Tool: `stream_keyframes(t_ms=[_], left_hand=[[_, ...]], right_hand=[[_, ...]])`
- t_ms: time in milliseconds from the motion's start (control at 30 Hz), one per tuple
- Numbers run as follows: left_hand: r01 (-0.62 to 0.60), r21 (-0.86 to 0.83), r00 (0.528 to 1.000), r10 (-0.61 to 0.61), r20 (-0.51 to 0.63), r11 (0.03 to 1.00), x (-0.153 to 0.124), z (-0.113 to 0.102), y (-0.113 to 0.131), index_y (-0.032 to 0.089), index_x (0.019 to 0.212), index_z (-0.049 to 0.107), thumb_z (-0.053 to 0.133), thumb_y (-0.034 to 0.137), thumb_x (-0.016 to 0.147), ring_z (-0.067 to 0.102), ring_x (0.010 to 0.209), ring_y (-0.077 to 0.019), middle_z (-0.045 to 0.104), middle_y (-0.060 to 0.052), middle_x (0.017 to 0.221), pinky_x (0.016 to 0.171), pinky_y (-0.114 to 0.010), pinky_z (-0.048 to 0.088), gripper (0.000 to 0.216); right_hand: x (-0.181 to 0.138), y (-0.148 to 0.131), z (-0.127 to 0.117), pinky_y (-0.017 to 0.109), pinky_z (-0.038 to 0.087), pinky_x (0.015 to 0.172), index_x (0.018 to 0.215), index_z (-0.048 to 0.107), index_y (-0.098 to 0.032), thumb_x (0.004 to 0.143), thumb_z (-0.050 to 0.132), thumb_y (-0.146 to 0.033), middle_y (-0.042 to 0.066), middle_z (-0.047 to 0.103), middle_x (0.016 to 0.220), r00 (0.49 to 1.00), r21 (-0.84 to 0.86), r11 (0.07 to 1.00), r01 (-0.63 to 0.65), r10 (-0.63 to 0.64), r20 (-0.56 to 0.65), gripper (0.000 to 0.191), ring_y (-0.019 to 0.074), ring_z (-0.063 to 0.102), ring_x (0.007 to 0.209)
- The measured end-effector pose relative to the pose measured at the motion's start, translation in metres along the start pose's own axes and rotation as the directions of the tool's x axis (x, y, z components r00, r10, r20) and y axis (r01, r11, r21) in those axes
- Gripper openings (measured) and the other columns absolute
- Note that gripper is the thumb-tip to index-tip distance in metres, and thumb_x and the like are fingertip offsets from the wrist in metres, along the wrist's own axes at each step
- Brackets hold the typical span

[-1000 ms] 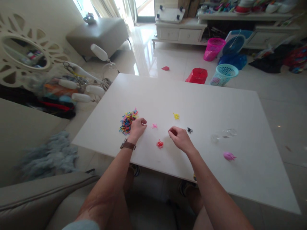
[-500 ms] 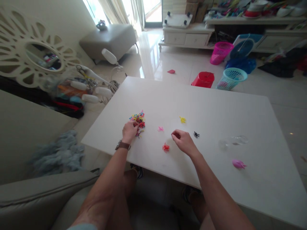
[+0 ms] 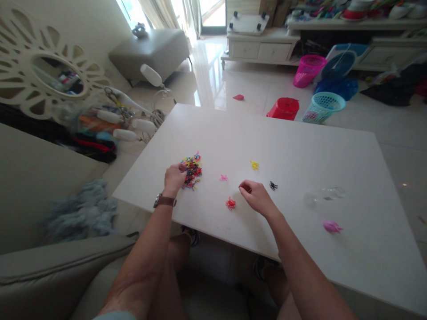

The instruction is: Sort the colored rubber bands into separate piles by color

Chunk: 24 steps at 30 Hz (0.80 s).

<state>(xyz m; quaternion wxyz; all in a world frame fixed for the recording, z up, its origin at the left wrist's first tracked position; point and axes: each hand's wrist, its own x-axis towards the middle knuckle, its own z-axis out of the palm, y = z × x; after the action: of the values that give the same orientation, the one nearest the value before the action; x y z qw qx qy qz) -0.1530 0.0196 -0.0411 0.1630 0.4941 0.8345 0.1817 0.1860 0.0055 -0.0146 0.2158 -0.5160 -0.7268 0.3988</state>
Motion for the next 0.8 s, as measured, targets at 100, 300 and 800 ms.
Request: stream_keyframes(t_ms=[100, 300, 800], left_hand=[[-0.083, -0.007, 0.985, 0.084, 0.150, 0.996, -0.006, 0.007, 0.005, 0.019, 0.083, 0.075, 0.070, 0.017, 0.071, 0.069, 0.077, -0.0202, 0.077, -0.006, 0.084, 0.068, -0.027, 0.049, 0.013], [-0.159, 0.102, 0.946, 0.122, 0.300, 0.982, -0.017, 0.031, 0.011, 0.023, 0.082, 0.074, 0.069, 0.013, 0.067, 0.068, 0.082, -0.0209, 0.075, -0.005, 0.088, 0.073, -0.028, 0.049, 0.018], [-0.138, -0.119, 0.958, 0.163, 0.235, 0.983, -0.013, 0.018, 0.029, 0.019, 0.072, 0.066, 0.064, 0.013, 0.073, 0.063, 0.069, -0.0173, 0.071, -0.004, 0.074, 0.065, -0.026, 0.047, 0.006]], right_hand=[[-0.001, -0.001, 0.000, 0.029, 0.044, 0.069, 0.079, 0.069, -0.021, 0.088, 0.056, -0.024, 0.002, 0.071, 0.075, 1.000, -0.010, 1.000, -0.001, 0.001, 0.009, 0.016, 0.0174, 0.063, 0.071], [-0.002, -0.002, 0.001, 0.029, 0.044, 0.069, 0.080, 0.069, -0.021, 0.089, 0.056, -0.023, 0.003, 0.072, 0.076, 0.999, -0.035, 0.999, 0.012, -0.011, 0.035, 0.016, 0.0173, 0.064, 0.071], [-0.002, 0.000, 0.000, 0.029, 0.044, 0.070, 0.082, 0.070, -0.021, 0.089, 0.056, -0.020, 0.003, 0.072, 0.079, 0.998, -0.076, 0.997, 0.013, -0.008, 0.061, 0.015, 0.0177, 0.065, 0.074]])
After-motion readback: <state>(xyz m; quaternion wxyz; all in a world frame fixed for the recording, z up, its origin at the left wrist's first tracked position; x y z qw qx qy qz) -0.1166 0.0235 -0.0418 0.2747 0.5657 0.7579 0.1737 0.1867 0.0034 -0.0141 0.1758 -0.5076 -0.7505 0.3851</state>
